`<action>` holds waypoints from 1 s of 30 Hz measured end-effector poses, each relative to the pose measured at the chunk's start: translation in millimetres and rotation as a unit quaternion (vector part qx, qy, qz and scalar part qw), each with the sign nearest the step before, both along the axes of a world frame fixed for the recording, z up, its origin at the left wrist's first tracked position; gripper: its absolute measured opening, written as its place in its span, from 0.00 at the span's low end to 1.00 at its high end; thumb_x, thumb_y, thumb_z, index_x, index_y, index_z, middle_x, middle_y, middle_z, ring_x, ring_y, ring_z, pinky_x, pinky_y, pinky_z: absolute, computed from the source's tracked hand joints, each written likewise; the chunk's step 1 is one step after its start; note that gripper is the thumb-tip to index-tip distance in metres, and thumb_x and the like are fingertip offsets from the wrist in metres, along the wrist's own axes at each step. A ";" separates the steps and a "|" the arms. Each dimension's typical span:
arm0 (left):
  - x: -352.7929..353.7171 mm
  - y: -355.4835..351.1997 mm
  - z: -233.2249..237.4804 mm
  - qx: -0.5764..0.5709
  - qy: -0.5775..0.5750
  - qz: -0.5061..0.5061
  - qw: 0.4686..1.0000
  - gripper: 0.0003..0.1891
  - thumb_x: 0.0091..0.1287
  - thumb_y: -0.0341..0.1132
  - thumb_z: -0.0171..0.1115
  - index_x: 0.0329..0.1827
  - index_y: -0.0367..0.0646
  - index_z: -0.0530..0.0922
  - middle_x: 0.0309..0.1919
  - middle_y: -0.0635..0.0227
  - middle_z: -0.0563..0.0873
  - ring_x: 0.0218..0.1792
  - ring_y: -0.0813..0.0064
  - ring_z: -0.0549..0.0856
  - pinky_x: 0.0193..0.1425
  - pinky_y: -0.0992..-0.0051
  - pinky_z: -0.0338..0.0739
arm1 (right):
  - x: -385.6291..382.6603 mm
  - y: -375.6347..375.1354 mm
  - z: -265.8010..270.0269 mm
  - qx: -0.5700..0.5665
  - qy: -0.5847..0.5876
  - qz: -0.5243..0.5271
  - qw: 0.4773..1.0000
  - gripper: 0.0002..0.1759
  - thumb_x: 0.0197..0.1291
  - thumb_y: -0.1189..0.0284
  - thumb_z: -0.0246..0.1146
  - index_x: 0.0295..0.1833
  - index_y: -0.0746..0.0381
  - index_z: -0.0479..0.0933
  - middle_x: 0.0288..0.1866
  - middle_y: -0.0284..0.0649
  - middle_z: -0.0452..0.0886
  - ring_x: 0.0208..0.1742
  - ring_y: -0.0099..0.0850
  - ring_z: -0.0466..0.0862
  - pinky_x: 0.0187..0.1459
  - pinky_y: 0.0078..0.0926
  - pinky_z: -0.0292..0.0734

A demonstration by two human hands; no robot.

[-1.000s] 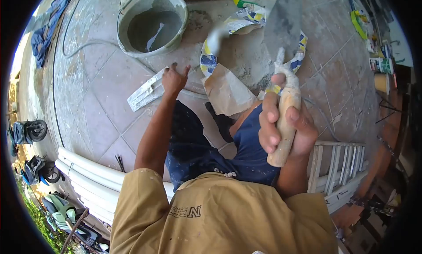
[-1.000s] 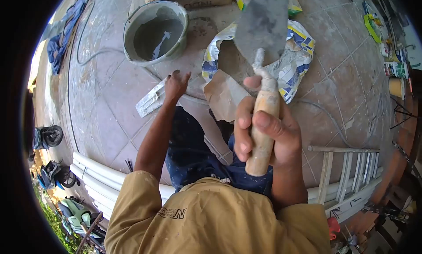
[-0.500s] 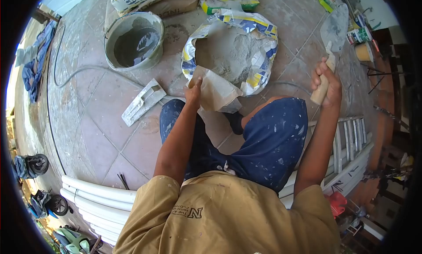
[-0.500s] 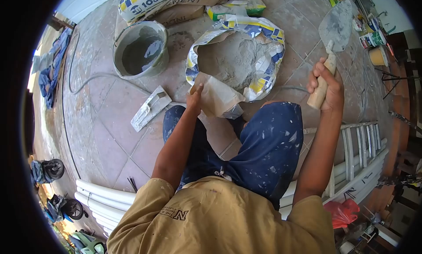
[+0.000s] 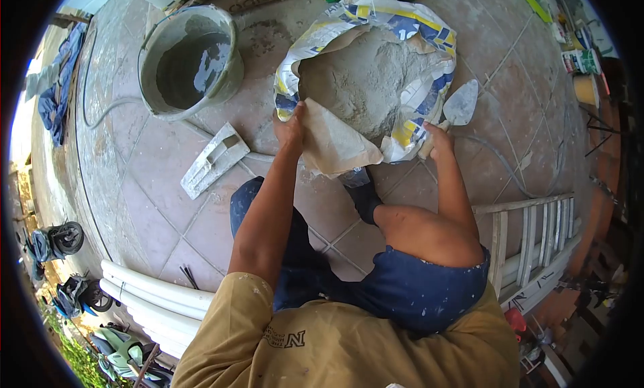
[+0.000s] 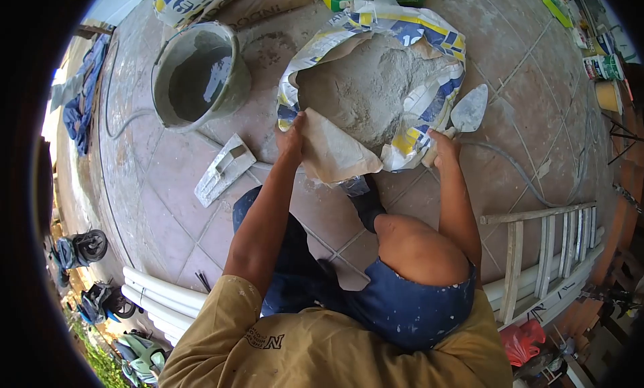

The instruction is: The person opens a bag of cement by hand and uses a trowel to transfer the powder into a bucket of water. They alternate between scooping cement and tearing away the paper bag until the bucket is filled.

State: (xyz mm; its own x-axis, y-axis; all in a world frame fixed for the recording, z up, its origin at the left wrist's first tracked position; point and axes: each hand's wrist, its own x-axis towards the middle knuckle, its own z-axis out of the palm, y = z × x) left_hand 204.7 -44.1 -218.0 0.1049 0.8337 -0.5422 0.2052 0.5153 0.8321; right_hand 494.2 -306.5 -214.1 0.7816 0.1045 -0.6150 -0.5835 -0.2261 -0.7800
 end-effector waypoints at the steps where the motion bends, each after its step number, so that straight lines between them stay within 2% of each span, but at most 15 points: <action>1: -0.4 -1.1 -6.6 0.015 0.005 0.010 1.000 0.34 0.58 0.46 0.74 0.61 0.33 0.73 0.50 0.56 0.84 0.49 0.65 0.83 0.56 0.68 0.75 | -1.5 0.6 1.3 0.007 0.002 -0.009 1.000 0.24 0.49 0.82 0.74 0.53 0.70 0.75 0.47 0.45 0.82 0.44 0.37 0.85 0.46 0.36 0.82; 5: 0.7 -1.2 -10.8 0.010 -0.005 0.028 1.000 0.25 0.62 0.43 0.72 0.55 0.32 0.79 0.44 0.60 0.86 0.43 0.68 0.83 0.50 0.68 0.76 | -4.2 1.3 14.0 0.040 0.002 -0.029 0.999 0.19 0.53 0.83 0.70 0.51 0.69 0.74 0.45 0.45 0.82 0.43 0.38 0.86 0.45 0.38 0.84; 9: 5.8 29.5 33.8 -0.029 -0.004 0.079 0.996 0.21 0.63 0.43 0.70 0.48 0.31 0.82 0.39 0.61 0.86 0.38 0.70 0.82 0.44 0.67 0.76 | -2.0 8.2 14.3 0.088 -0.024 -0.008 0.996 0.17 0.54 0.82 0.69 0.49 0.68 0.76 0.45 0.44 0.83 0.42 0.36 0.86 0.44 0.37 0.83; 10: 2.9 48.1 27.6 -0.012 -0.022 0.069 0.997 0.20 0.64 0.43 0.70 0.45 0.30 0.83 0.36 0.61 0.86 0.34 0.71 0.82 0.38 0.67 0.76 | -6.9 15.0 22.1 0.095 -0.041 -0.002 0.995 0.17 0.54 0.82 0.69 0.50 0.68 0.76 0.45 0.44 0.83 0.42 0.36 0.86 0.44 0.36 0.83; 12: 4.9 74.8 70.3 -0.020 -0.016 0.057 0.998 0.21 0.64 0.43 0.71 0.45 0.30 0.82 0.34 0.61 0.85 0.29 0.71 0.82 0.32 0.67 0.75 | -42.1 33.2 53.1 0.101 -0.071 0.010 0.992 0.17 0.54 0.82 0.70 0.50 0.68 0.76 0.45 0.43 0.83 0.42 0.35 0.85 0.43 0.35 0.83; 14: 2.6 97.9 87.3 0.051 -0.041 -0.007 0.998 0.19 0.63 0.44 0.71 0.41 0.33 0.83 0.30 0.64 0.84 0.25 0.75 0.81 0.27 0.68 0.73 | -77.3 37.4 67.9 0.073 -0.027 0.044 0.996 0.18 0.53 0.81 0.70 0.50 0.67 0.76 0.45 0.42 0.83 0.43 0.33 0.85 0.43 0.34 0.82; 16: -11.6 133.0 72.1 0.013 0.007 -0.078 0.997 0.24 0.62 0.45 0.72 0.48 0.31 0.81 0.40 0.58 0.86 0.36 0.70 0.87 0.41 0.69 0.81 | -110.5 34.0 58.2 0.088 -0.004 0.083 0.993 0.17 0.55 0.79 0.71 0.50 0.65 0.76 0.43 0.41 0.82 0.43 0.33 0.85 0.39 0.32 0.83; 19: -27.2 131.1 54.1 0.042 0.056 -0.090 0.994 0.25 0.62 0.46 0.73 0.50 0.31 0.81 0.41 0.59 0.86 0.36 0.69 0.87 0.41 0.70 0.81 | -126.6 30.1 63.1 0.055 0.079 0.138 0.986 0.16 0.57 0.78 0.71 0.50 0.66 0.75 0.41 0.39 0.83 0.38 0.29 0.86 0.28 0.27 0.82; 22: -45.8 97.7 47.8 0.052 -0.023 -0.064 0.996 0.30 0.61 0.52 0.73 0.49 0.30 0.80 0.37 0.59 0.85 0.34 0.73 0.84 0.40 0.74 0.78 | -81.9 11.2 78.6 -0.005 0.007 0.185 0.983 0.15 0.58 0.74 0.71 0.46 0.63 0.73 0.39 0.39 0.83 0.34 0.30 0.86 0.21 0.27 0.81; 23: -55.5 87.7 45.2 0.010 -0.014 -0.063 0.998 0.33 0.61 0.55 0.71 0.51 0.30 0.79 0.39 0.58 0.85 0.36 0.72 0.84 0.43 0.73 0.78 | -55.0 11.0 80.0 -0.019 -0.046 0.151 0.987 0.15 0.59 0.73 0.72 0.44 0.62 0.71 0.37 0.39 0.82 0.32 0.28 0.86 0.21 0.26 0.81; 24: -64.4 79.2 42.6 -0.029 -0.006 -0.062 0.998 0.36 0.62 0.59 0.69 0.53 0.29 0.78 0.41 0.56 0.85 0.39 0.70 0.84 0.45 0.71 0.78 | -20.3 15.1 77.0 -0.006 -0.118 0.119 0.986 0.16 0.58 0.72 0.73 0.44 0.61 0.72 0.36 0.39 0.82 0.31 0.28 0.85 0.22 0.26 0.80; 26: -66.5 46.6 60.3 -0.012 0.080 -0.146 0.986 0.43 0.65 0.64 0.61 0.64 0.28 0.71 0.45 0.53 0.85 0.44 0.64 0.84 0.54 0.66 0.78 | 58.8 28.7 64.5 0.032 -0.183 0.068 0.980 0.19 0.58 0.73 0.72 0.52 0.60 0.74 0.45 0.38 0.82 0.43 0.29 0.84 0.36 0.34 0.83; 27: -67.4 35.3 41.2 -0.009 0.041 -0.111 0.993 0.45 0.65 0.65 0.61 0.67 0.28 0.68 0.47 0.53 0.84 0.44 0.63 0.84 0.54 0.67 0.78 | 92.2 41.7 65.4 0.014 -0.178 0.074 0.981 0.27 0.58 0.73 0.73 0.63 0.60 0.73 0.54 0.40 0.81 0.52 0.31 0.82 0.47 0.34 0.81; 28: -57.1 22.1 57.8 -0.044 0.022 -0.086 0.995 0.43 0.67 0.64 0.59 0.67 0.30 0.70 0.51 0.53 0.83 0.46 0.65 0.84 0.54 0.68 0.78 | 132.0 51.5 47.2 -0.019 -0.223 0.111 0.968 0.33 0.57 0.73 0.74 0.68 0.60 0.71 0.61 0.43 0.78 0.55 0.32 0.81 0.52 0.30 0.78; 30: -54.3 8.1 69.4 -0.183 -0.117 -0.095 0.972 0.41 0.70 0.65 0.54 0.70 0.35 0.66 0.56 0.56 0.80 0.50 0.67 0.84 0.52 0.71 0.80 | 172.4 75.2 30.6 0.024 -0.187 0.170 0.967 0.33 0.56 0.72 0.74 0.68 0.64 0.72 0.60 0.43 0.79 0.56 0.32 0.81 0.55 0.27 0.75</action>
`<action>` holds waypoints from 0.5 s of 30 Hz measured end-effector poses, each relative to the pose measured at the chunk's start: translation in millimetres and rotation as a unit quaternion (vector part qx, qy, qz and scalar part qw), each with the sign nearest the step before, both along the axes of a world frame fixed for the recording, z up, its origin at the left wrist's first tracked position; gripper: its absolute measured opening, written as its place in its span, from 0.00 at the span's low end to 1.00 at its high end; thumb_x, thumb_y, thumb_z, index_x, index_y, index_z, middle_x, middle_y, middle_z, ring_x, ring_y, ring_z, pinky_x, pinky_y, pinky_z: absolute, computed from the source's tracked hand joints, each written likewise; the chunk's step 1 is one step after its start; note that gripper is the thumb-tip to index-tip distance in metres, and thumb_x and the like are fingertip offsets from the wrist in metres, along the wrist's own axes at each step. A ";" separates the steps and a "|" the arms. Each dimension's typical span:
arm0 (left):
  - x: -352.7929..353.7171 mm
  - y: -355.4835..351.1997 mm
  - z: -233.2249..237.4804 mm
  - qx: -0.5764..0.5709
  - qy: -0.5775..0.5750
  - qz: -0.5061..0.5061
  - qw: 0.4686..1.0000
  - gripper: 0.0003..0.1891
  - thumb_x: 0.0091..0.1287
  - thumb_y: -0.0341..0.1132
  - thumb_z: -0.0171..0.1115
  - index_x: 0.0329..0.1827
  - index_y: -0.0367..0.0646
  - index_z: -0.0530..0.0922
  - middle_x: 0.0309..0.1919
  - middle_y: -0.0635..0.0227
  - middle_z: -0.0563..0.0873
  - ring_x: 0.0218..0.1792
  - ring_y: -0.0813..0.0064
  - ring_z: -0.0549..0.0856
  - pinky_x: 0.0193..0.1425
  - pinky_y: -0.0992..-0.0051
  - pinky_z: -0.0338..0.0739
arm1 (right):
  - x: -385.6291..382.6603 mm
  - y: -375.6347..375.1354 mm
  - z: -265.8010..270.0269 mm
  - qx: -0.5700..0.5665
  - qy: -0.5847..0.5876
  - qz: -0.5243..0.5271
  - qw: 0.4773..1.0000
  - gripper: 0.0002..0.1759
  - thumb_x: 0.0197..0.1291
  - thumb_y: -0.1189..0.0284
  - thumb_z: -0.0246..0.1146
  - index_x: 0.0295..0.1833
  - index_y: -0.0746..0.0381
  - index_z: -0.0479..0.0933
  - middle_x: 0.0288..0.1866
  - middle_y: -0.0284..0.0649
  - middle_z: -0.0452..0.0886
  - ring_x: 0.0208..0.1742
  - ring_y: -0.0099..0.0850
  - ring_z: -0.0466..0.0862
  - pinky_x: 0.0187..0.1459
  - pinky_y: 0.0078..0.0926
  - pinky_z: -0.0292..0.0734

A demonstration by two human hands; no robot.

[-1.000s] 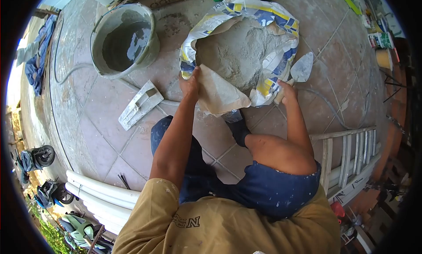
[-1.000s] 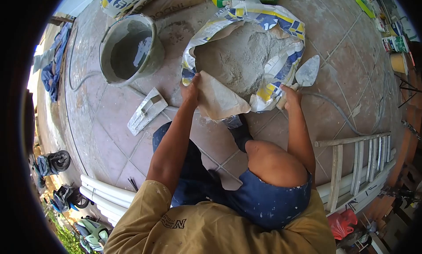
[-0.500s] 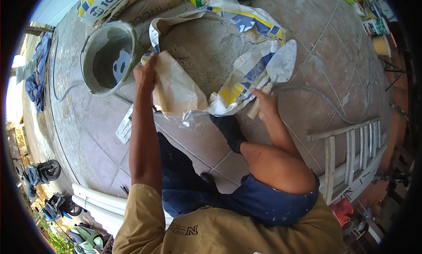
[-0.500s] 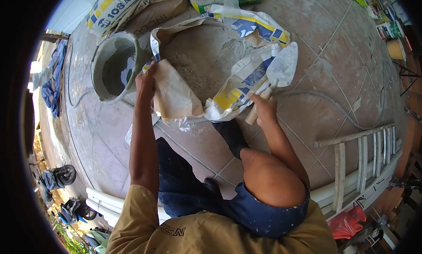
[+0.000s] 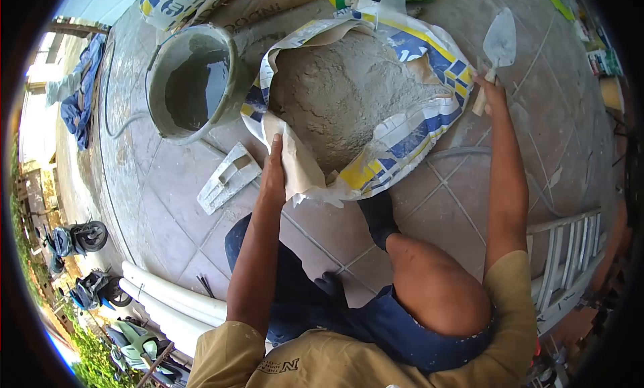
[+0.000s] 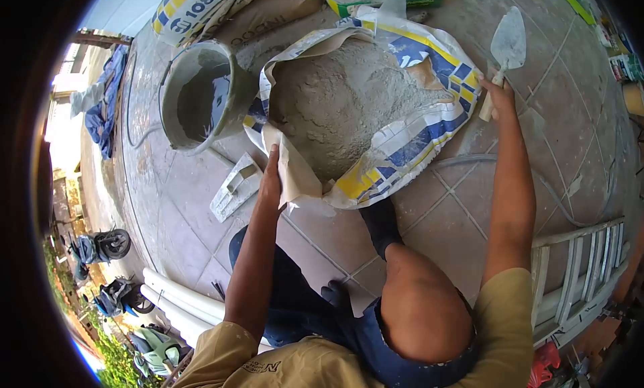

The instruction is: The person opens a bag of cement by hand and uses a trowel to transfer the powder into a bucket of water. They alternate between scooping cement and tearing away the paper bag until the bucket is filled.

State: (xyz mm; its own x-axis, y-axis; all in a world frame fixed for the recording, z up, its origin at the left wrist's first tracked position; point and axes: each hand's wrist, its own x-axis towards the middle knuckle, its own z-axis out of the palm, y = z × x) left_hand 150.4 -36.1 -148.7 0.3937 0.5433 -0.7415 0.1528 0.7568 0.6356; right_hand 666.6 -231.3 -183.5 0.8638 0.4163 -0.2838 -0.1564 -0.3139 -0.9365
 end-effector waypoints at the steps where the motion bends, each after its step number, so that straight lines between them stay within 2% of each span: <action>1: 3.2 -11.6 -1.6 -0.022 -0.038 0.028 0.999 0.43 0.69 0.67 0.53 0.71 0.36 0.65 0.57 0.56 0.79 0.51 0.65 0.84 0.53 0.66 0.80 | 6.9 12.0 -11.1 0.006 0.016 0.019 1.000 0.32 0.56 0.72 0.75 0.65 0.65 0.73 0.58 0.43 0.81 0.54 0.31 0.82 0.54 0.27 0.76; 2: 5.5 -24.0 -2.8 -0.047 -0.078 0.055 0.994 0.45 0.68 0.70 0.51 0.72 0.38 0.64 0.58 0.56 0.79 0.52 0.63 0.84 0.54 0.61 0.80 | 12.7 18.7 -19.1 0.009 0.029 0.035 0.999 0.30 0.55 0.72 0.75 0.63 0.67 0.74 0.55 0.43 0.82 0.53 0.31 0.83 0.53 0.27 0.77; 4: 6.8 -45.1 18.4 -0.091 -0.018 0.020 0.996 0.50 0.65 0.74 0.50 0.78 0.42 0.56 0.67 0.53 0.73 0.65 0.55 0.76 0.66 0.41 0.69 | 11.8 20.2 -16.2 -0.009 0.013 0.028 0.999 0.27 0.55 0.73 0.75 0.59 0.69 0.76 0.51 0.43 0.84 0.49 0.31 0.84 0.50 0.27 0.78; 5: 11.2 -53.0 30.7 -0.066 -0.005 0.000 0.998 0.55 0.62 0.77 0.50 0.80 0.44 0.49 0.75 0.52 0.61 0.74 0.49 0.65 0.69 0.31 0.59 | 9.4 22.3 -9.3 -0.028 -0.015 0.010 0.999 0.26 0.54 0.74 0.75 0.57 0.70 0.77 0.48 0.43 0.84 0.46 0.30 0.84 0.48 0.26 0.79; 8: -3.5 -62.1 -6.8 -0.077 -0.003 -0.031 0.997 0.56 0.62 0.77 0.50 0.81 0.46 0.46 0.78 0.52 0.56 0.76 0.48 0.60 0.71 0.33 0.57 | -1.4 33.8 15.4 -0.040 -0.047 -0.001 0.998 0.21 0.53 0.76 0.75 0.52 0.71 0.78 0.43 0.44 0.85 0.40 0.30 0.85 0.43 0.26 0.80; 15: 0.1 -61.2 5.4 -0.046 0.011 -0.009 0.999 0.52 0.65 0.72 0.53 0.81 0.45 0.46 0.78 0.52 0.54 0.76 0.47 0.59 0.71 0.35 0.59 | -69.7 58.9 93.6 -0.012 -0.142 0.050 0.988 0.16 0.53 0.77 0.74 0.45 0.71 0.78 0.38 0.43 0.84 0.35 0.29 0.84 0.39 0.26 0.79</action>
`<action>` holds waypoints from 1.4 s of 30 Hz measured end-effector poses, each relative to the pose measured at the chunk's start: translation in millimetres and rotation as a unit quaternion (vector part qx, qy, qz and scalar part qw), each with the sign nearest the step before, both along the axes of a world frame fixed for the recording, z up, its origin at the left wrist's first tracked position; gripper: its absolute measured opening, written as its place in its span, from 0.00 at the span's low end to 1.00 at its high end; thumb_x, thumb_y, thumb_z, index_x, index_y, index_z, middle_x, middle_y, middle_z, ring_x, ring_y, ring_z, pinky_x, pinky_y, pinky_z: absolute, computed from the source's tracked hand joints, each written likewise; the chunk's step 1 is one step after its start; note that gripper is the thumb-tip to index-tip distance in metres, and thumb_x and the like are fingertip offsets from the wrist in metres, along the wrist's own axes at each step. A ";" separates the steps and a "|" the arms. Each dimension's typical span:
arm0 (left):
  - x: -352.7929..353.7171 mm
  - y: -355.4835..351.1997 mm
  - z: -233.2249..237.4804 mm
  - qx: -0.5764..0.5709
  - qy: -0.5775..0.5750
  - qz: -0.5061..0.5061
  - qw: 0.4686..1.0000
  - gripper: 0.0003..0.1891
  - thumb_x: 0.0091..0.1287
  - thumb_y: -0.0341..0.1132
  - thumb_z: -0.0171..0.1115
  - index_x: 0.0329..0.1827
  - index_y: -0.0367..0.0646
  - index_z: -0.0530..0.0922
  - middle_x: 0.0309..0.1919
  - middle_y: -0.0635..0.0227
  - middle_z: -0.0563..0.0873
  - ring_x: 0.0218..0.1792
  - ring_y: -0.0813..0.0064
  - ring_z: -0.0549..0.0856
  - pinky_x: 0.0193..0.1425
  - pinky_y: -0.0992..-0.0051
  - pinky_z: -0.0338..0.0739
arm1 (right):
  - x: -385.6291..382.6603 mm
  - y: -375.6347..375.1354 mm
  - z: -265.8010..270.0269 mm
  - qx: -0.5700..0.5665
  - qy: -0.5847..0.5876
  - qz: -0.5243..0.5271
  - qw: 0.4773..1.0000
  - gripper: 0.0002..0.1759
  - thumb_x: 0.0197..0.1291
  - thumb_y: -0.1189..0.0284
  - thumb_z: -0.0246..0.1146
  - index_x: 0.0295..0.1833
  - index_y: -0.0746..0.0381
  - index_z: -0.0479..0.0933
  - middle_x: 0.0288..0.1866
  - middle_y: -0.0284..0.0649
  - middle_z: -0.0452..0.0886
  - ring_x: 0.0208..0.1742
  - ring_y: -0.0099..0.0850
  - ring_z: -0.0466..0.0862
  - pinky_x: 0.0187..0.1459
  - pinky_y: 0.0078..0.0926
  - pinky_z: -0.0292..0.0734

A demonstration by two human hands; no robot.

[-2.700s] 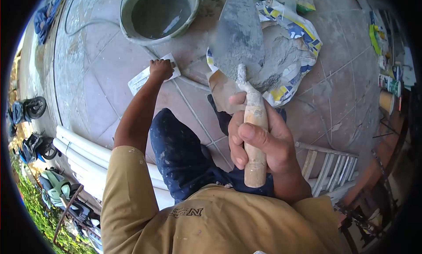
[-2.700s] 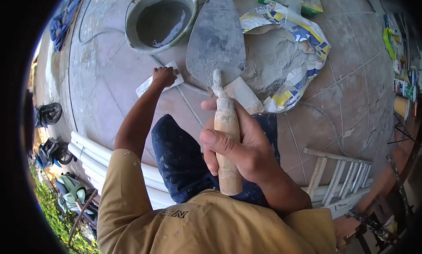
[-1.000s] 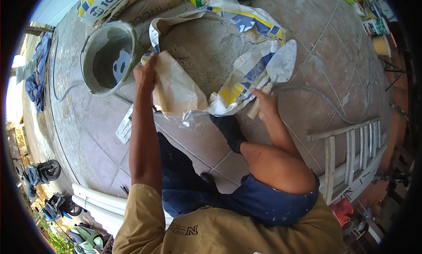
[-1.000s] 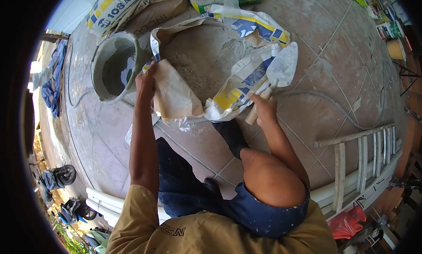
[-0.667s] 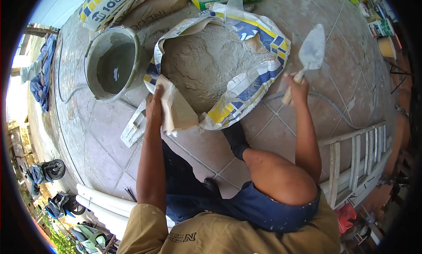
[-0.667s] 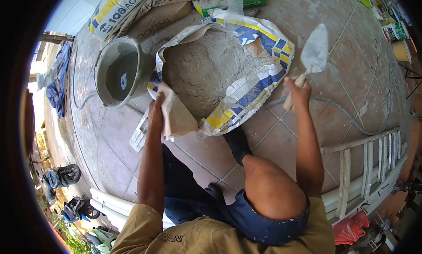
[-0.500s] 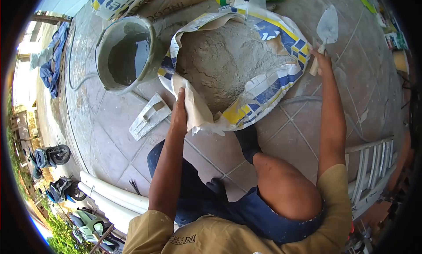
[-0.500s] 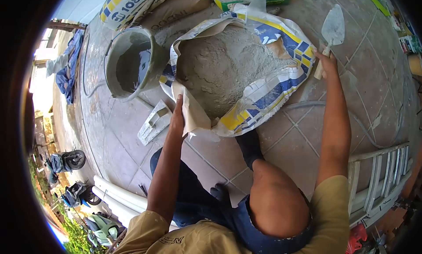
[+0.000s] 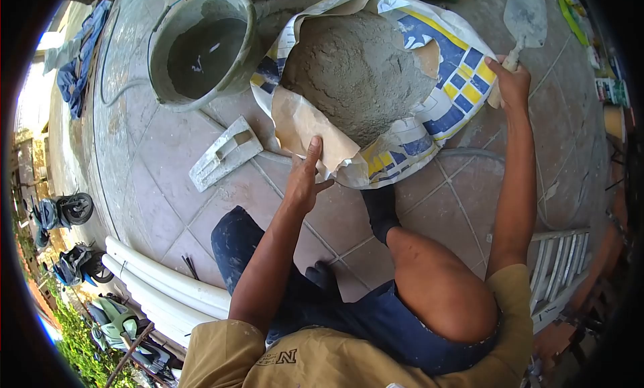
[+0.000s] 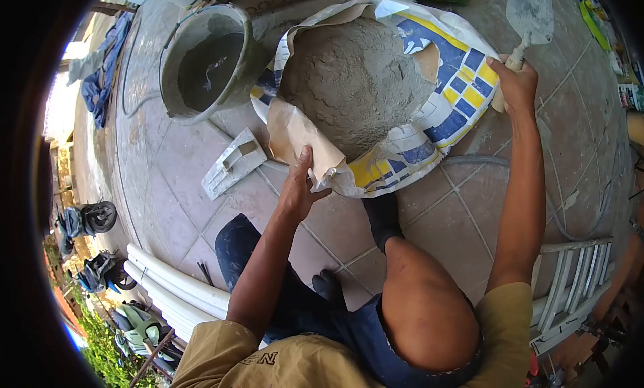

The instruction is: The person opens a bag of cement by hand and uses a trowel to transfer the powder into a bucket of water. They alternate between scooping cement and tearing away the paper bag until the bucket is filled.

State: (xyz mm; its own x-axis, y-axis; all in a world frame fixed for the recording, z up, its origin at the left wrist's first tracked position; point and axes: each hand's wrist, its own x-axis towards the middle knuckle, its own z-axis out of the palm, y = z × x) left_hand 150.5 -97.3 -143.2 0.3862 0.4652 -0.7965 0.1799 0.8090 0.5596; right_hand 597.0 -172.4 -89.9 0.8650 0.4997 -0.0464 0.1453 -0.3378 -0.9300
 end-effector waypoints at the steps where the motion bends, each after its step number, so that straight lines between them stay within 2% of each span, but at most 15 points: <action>1: -0.5 -0.6 5.9 0.003 0.002 0.005 1.000 0.52 0.65 0.71 0.54 0.81 0.45 0.46 0.78 0.52 0.54 0.76 0.47 0.60 0.72 0.37 0.60 | -14.7 5.2 10.8 -0.002 -0.018 0.008 1.000 0.15 0.53 0.78 0.74 0.44 0.71 0.79 0.38 0.43 0.84 0.35 0.28 0.84 0.38 0.25 0.78; 3: 1.5 -2.0 16.9 0.009 0.004 0.013 1.000 0.53 0.66 0.70 0.55 0.81 0.43 0.45 0.78 0.52 0.54 0.76 0.47 0.60 0.73 0.42 0.62 | -40.8 14.6 33.8 0.001 -0.044 0.026 0.999 0.14 0.54 0.78 0.74 0.43 0.71 0.78 0.38 0.43 0.84 0.34 0.27 0.84 0.38 0.25 0.78; 7: -11.6 4.5 12.0 0.263 0.054 0.099 0.958 0.45 0.70 0.59 0.59 0.78 0.35 0.52 0.72 0.49 0.66 0.69 0.52 0.69 0.71 0.60 0.65 | -66.4 28.3 57.3 0.024 -0.067 0.043 0.997 0.13 0.54 0.78 0.73 0.41 0.70 0.77 0.36 0.42 0.83 0.33 0.26 0.83 0.36 0.26 0.79; 8: -18.2 10.3 12.3 0.453 0.236 0.057 0.858 0.42 0.70 0.56 0.61 0.76 0.36 0.56 0.70 0.50 0.68 0.66 0.54 0.72 0.70 0.60 0.66 | -67.7 29.7 56.4 0.035 -0.061 0.041 0.997 0.13 0.54 0.78 0.73 0.41 0.70 0.77 0.36 0.42 0.83 0.33 0.26 0.83 0.36 0.26 0.79; 9: -21.6 16.6 12.1 0.606 0.398 0.010 0.688 0.38 0.70 0.53 0.63 0.74 0.37 0.60 0.68 0.51 0.71 0.63 0.55 0.75 0.69 0.60 0.67 | -67.8 31.0 55.1 0.046 -0.056 0.040 0.997 0.14 0.54 0.78 0.73 0.41 0.70 0.77 0.35 0.41 0.82 0.32 0.26 0.83 0.36 0.26 0.78; 12: 11.7 36.7 83.5 0.713 0.311 -0.035 0.627 0.31 0.70 0.46 0.64 0.70 0.38 0.68 0.66 0.51 0.73 0.61 0.55 0.78 0.67 0.60 0.69 | -72.4 30.8 52.0 0.070 -0.037 0.032 0.996 0.14 0.53 0.78 0.74 0.41 0.70 0.76 0.35 0.40 0.82 0.32 0.26 0.83 0.35 0.25 0.78; 14: 53.4 41.7 98.9 0.520 0.061 -0.049 0.851 0.22 0.70 0.43 0.64 0.60 0.35 0.78 0.55 0.53 0.83 0.55 0.62 0.81 0.63 0.63 0.73 | -80.7 30.7 55.1 0.082 -0.022 0.033 0.996 0.14 0.53 0.78 0.74 0.41 0.69 0.76 0.34 0.40 0.81 0.32 0.25 0.82 0.35 0.25 0.78; 15: 80.2 49.6 104.3 0.437 -0.002 -0.096 0.894 0.20 0.70 0.39 0.62 0.58 0.33 0.78 0.46 0.49 0.86 0.49 0.62 0.86 0.57 0.68 0.77 | -87.5 30.4 58.3 0.088 -0.015 0.035 0.995 0.14 0.53 0.78 0.74 0.41 0.69 0.76 0.34 0.40 0.81 0.32 0.25 0.82 0.35 0.24 0.78; 20: 217.8 103.4 33.1 0.334 0.030 -0.075 0.939 0.43 0.62 0.65 0.62 0.64 0.30 0.75 0.54 0.50 0.83 0.48 0.57 0.85 0.56 0.66 0.77 | -118.1 15.1 69.0 0.054 -0.033 0.046 0.997 0.14 0.53 0.77 0.75 0.38 0.66 0.75 0.32 0.36 0.79 0.31 0.21 0.78 0.35 0.23 0.75; 23: 248.4 141.1 47.2 0.145 0.008 -0.048 0.988 0.42 0.61 0.65 0.65 0.63 0.33 0.75 0.54 0.53 0.82 0.46 0.54 0.84 0.53 0.59 0.79 | -136.2 -7.1 64.6 0.023 -0.048 0.075 0.996 0.14 0.54 0.75 0.76 0.36 0.64 0.75 0.32 0.33 0.78 0.31 0.20 0.75 0.35 0.22 0.73; 29: 272.0 176.3 9.6 0.117 -0.012 -0.057 0.991 0.26 0.63 0.49 0.70 0.54 0.37 0.78 0.44 0.61 0.85 0.37 0.63 0.85 0.42 0.61 0.82 | -157.3 -37.9 64.8 0.043 -0.058 0.092 0.993 0.16 0.53 0.74 0.77 0.33 0.62 0.73 0.29 0.30 0.75 0.31 0.19 0.72 0.35 0.22 0.71; 35: 259.0 170.8 35.9 0.395 0.069 -0.136 0.906 0.16 0.62 0.37 0.68 0.44 0.31 0.82 0.32 0.62 0.86 0.24 0.71 0.81 0.28 0.74 0.76 | -157.6 -72.0 54.2 0.056 -0.029 0.057 0.996 0.16 0.54 0.76 0.76 0.32 0.61 0.71 0.31 0.29 0.73 0.32 0.18 0.71 0.36 0.21 0.70; 36: 258.5 167.5 47.5 0.446 0.115 -0.153 0.874 0.19 0.58 0.41 0.66 0.39 0.30 0.85 0.34 0.49 0.89 0.36 0.59 0.90 0.43 0.65 0.83 | -156.4 -77.1 52.0 0.068 -0.027 0.045 0.996 0.16 0.54 0.76 0.76 0.33 0.60 0.71 0.32 0.30 0.74 0.32 0.18 0.71 0.36 0.20 0.70; 40: 270.5 162.6 75.5 0.541 0.110 -0.148 0.820 0.21 0.60 0.46 0.66 0.36 0.31 0.86 0.32 0.47 0.89 0.38 0.55 0.89 0.47 0.64 0.82 | -148.0 -86.5 45.1 0.121 -0.010 -0.020 0.992 0.16 0.56 0.77 0.75 0.36 0.60 0.71 0.33 0.29 0.73 0.34 0.18 0.72 0.38 0.17 0.71; 42: 278.9 161.2 88.2 0.569 0.116 -0.151 0.800 0.19 0.58 0.41 0.67 0.38 0.29 0.85 0.32 0.50 0.89 0.34 0.63 0.89 0.41 0.67 0.82 | -140.7 -89.0 42.6 0.130 -0.024 -0.036 0.991 0.16 0.56 0.77 0.75 0.36 0.60 0.71 0.34 0.29 0.73 0.34 0.18 0.73 0.38 0.17 0.71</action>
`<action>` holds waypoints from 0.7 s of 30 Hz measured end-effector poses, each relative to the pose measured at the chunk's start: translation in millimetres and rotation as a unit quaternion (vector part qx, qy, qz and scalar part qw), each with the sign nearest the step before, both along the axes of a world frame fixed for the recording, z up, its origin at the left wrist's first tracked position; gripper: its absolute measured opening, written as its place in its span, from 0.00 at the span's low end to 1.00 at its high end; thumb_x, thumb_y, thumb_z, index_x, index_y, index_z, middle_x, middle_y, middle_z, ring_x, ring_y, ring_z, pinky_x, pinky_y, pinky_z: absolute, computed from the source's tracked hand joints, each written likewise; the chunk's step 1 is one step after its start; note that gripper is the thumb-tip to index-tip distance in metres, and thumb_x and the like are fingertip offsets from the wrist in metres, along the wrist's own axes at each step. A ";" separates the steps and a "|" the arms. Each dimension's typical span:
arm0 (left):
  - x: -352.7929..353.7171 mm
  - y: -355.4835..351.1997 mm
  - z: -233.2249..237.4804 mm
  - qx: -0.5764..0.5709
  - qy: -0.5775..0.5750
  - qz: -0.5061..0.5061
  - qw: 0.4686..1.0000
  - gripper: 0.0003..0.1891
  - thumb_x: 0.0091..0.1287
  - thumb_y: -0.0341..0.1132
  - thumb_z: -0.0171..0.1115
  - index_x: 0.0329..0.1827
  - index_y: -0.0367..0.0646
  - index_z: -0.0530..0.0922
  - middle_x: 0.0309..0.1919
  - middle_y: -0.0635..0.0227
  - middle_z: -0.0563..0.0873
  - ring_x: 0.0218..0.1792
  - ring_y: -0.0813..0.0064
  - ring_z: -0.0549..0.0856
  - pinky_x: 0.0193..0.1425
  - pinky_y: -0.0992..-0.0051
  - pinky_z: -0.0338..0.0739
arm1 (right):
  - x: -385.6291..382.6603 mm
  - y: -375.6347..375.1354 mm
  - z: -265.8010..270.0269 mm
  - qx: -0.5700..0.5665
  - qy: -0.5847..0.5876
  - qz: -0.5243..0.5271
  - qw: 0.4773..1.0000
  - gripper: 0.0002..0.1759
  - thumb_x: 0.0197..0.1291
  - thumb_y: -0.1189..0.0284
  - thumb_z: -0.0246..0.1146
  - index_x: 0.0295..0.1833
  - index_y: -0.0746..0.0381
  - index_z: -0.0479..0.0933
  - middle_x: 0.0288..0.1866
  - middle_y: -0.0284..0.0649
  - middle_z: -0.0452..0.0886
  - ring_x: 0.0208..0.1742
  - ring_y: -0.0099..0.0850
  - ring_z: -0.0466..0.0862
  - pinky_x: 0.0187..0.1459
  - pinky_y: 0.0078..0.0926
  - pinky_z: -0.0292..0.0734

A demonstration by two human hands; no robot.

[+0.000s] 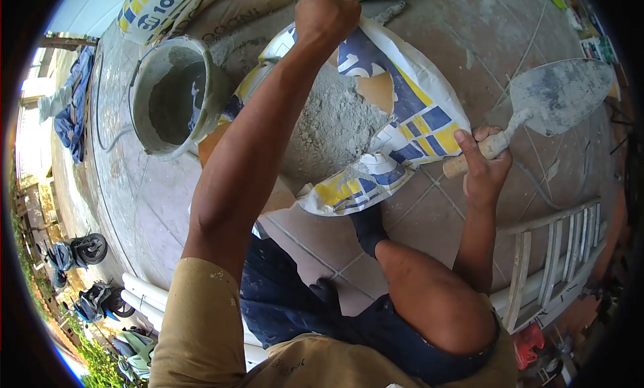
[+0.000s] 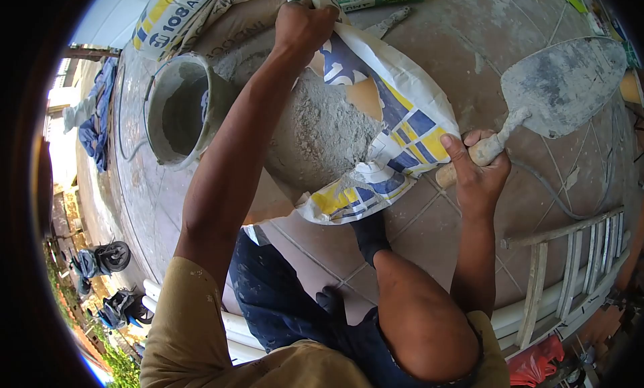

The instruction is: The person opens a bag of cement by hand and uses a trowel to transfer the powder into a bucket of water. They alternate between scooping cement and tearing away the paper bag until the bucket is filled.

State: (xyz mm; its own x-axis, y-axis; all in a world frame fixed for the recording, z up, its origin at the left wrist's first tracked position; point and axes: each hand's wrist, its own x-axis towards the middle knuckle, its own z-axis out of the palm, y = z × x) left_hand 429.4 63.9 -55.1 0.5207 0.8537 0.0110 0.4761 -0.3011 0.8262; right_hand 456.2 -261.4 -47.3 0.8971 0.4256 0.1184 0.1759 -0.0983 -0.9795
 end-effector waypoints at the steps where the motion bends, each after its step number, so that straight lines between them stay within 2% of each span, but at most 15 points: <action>1: 5.1 0.6 5.3 0.019 0.001 -0.003 1.000 0.18 0.57 0.39 0.67 0.38 0.29 0.85 0.32 0.52 0.89 0.32 0.67 0.89 0.37 0.69 0.82 | 5.1 0.6 -2.1 0.006 -0.007 -0.010 1.000 0.16 0.56 0.76 0.75 0.36 0.60 0.71 0.34 0.29 0.74 0.35 0.18 0.73 0.38 0.17 0.71; 2: 12.8 5.4 5.8 0.027 0.046 -0.010 0.999 0.21 0.60 0.45 0.69 0.38 0.29 0.85 0.29 0.55 0.87 0.30 0.69 0.87 0.35 0.69 0.81 | 11.4 2.3 -2.6 0.011 0.005 -0.017 1.000 0.16 0.56 0.76 0.76 0.36 0.60 0.71 0.34 0.30 0.74 0.35 0.18 0.73 0.38 0.17 0.71; 5: 28.2 11.5 -13.4 0.052 0.050 -0.062 0.995 0.20 0.63 0.42 0.64 0.57 0.46 0.82 0.46 0.42 0.86 0.45 0.49 0.88 0.50 0.55 0.81 | 29.7 7.4 -5.7 0.028 0.036 -0.049 0.998 0.16 0.56 0.76 0.75 0.37 0.60 0.71 0.33 0.30 0.74 0.34 0.19 0.74 0.38 0.18 0.72; 6: 32.6 4.3 -13.3 0.057 0.009 -0.055 0.997 0.21 0.62 0.41 0.65 0.56 0.40 0.81 0.38 0.45 0.87 0.40 0.51 0.88 0.50 0.57 0.81 | 36.0 8.5 -11.1 0.037 0.038 -0.059 0.997 0.16 0.56 0.76 0.75 0.38 0.60 0.71 0.33 0.31 0.75 0.33 0.19 0.74 0.37 0.19 0.72; 9: 29.2 -3.7 -8.6 -0.041 0.072 -0.101 0.991 0.24 0.63 0.51 0.66 0.40 0.32 0.86 0.33 0.47 0.89 0.39 0.55 0.89 0.48 0.64 0.81 | 63.3 11.1 -23.4 0.076 0.108 -0.070 0.989 0.17 0.55 0.78 0.74 0.40 0.60 0.71 0.32 0.33 0.76 0.30 0.22 0.76 0.34 0.23 0.74; 10: 22.3 -12.0 -26.2 -0.100 -0.071 -0.080 0.989 0.27 0.65 0.55 0.65 0.43 0.33 0.86 0.35 0.48 0.89 0.40 0.57 0.89 0.47 0.65 0.80 | 73.6 10.7 -25.2 0.089 0.142 -0.070 0.983 0.17 0.55 0.78 0.74 0.41 0.60 0.70 0.31 0.34 0.76 0.29 0.22 0.77 0.32 0.24 0.75; 11: 19.0 -14.6 -43.9 -0.145 -0.072 -0.047 0.986 0.26 0.65 0.53 0.66 0.47 0.33 0.85 0.36 0.50 0.89 0.42 0.59 0.89 0.49 0.66 0.80 | 82.4 10.3 -24.2 0.099 0.160 -0.079 0.979 0.17 0.55 0.79 0.74 0.41 0.60 0.70 0.31 0.34 0.76 0.29 0.23 0.77 0.31 0.25 0.75; 12: 5.2 -25.7 -39.1 -0.263 -0.050 -0.050 0.962 0.29 0.68 0.52 0.64 0.60 0.35 0.78 0.45 0.60 0.82 0.43 0.71 0.81 0.47 0.66 0.79 | 89.8 8.3 -22.4 0.108 0.179 -0.089 0.974 0.17 0.55 0.79 0.73 0.42 0.60 0.70 0.31 0.35 0.77 0.28 0.24 0.77 0.29 0.26 0.75; 13: -0.8 -39.3 -53.2 -0.291 -0.056 0.000 0.955 0.29 0.69 0.49 0.63 0.63 0.35 0.75 0.49 0.59 0.81 0.48 0.69 0.80 0.55 0.62 0.79 | 96.8 4.4 -21.6 0.117 0.197 -0.102 0.968 0.17 0.55 0.79 0.73 0.42 0.60 0.70 0.30 0.35 0.77 0.27 0.25 0.77 0.28 0.27 0.75; 14: 1.2 -44.7 -91.4 -0.302 -0.049 0.017 0.952 0.29 0.69 0.49 0.62 0.64 0.36 0.74 0.51 0.58 0.80 0.49 0.66 0.79 0.59 0.60 0.78 | 102.6 -0.4 -24.4 0.085 0.183 -0.104 0.974 0.17 0.55 0.79 0.73 0.42 0.59 0.70 0.34 0.37 0.80 0.29 0.25 0.79 0.29 0.27 0.76; 15: -7.5 -62.2 -71.7 -0.413 -0.048 0.021 0.909 0.28 0.69 0.49 0.63 0.63 0.35 0.75 0.53 0.56 0.79 0.51 0.65 0.79 0.57 0.60 0.78 | 101.8 -0.1 -25.8 0.060 0.164 -0.105 0.979 0.16 0.55 0.79 0.73 0.43 0.61 0.71 0.36 0.38 0.81 0.31 0.25 0.80 0.31 0.27 0.77; 17: -8.5 -75.6 -81.2 -0.429 -0.047 -0.008 0.902 0.28 0.68 0.48 0.64 0.61 0.34 0.76 0.50 0.58 0.81 0.47 0.68 0.80 0.53 0.64 0.79 | 96.1 -2.2 -30.0 0.004 0.129 -0.109 0.986 0.16 0.55 0.78 0.73 0.44 0.63 0.73 0.39 0.41 0.83 0.34 0.26 0.83 0.34 0.26 0.78; 20: -8.8 -91.4 -101.8 -0.349 -0.068 -0.031 0.934 0.27 0.68 0.46 0.65 0.60 0.31 0.76 0.44 0.59 0.84 0.43 0.69 0.82 0.47 0.69 0.79 | 116.3 4.3 -57.6 -0.048 0.026 -0.070 0.996 0.18 0.54 0.77 0.74 0.49 0.68 0.76 0.44 0.43 0.84 0.40 0.28 0.85 0.41 0.24 0.80; 21: -11.4 -96.5 -99.6 -0.331 -0.078 -0.045 0.939 0.27 0.67 0.45 0.65 0.60 0.30 0.76 0.42 0.58 0.85 0.38 0.70 0.83 0.44 0.70 0.79 | 118.3 17.0 -55.2 -0.081 0.028 -0.055 0.995 0.19 0.54 0.77 0.74 0.50 0.69 0.77 0.45 0.43 0.84 0.41 0.28 0.85 0.42 0.24 0.80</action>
State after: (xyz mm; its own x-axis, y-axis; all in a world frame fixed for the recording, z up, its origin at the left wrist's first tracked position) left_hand 418.0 -32.6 -154.7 0.6272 0.6532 -0.4242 0.3302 0.2703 0.9044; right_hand 574.5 -244.5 -102.4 0.9426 0.3339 0.0054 0.1016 -0.2712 -0.9572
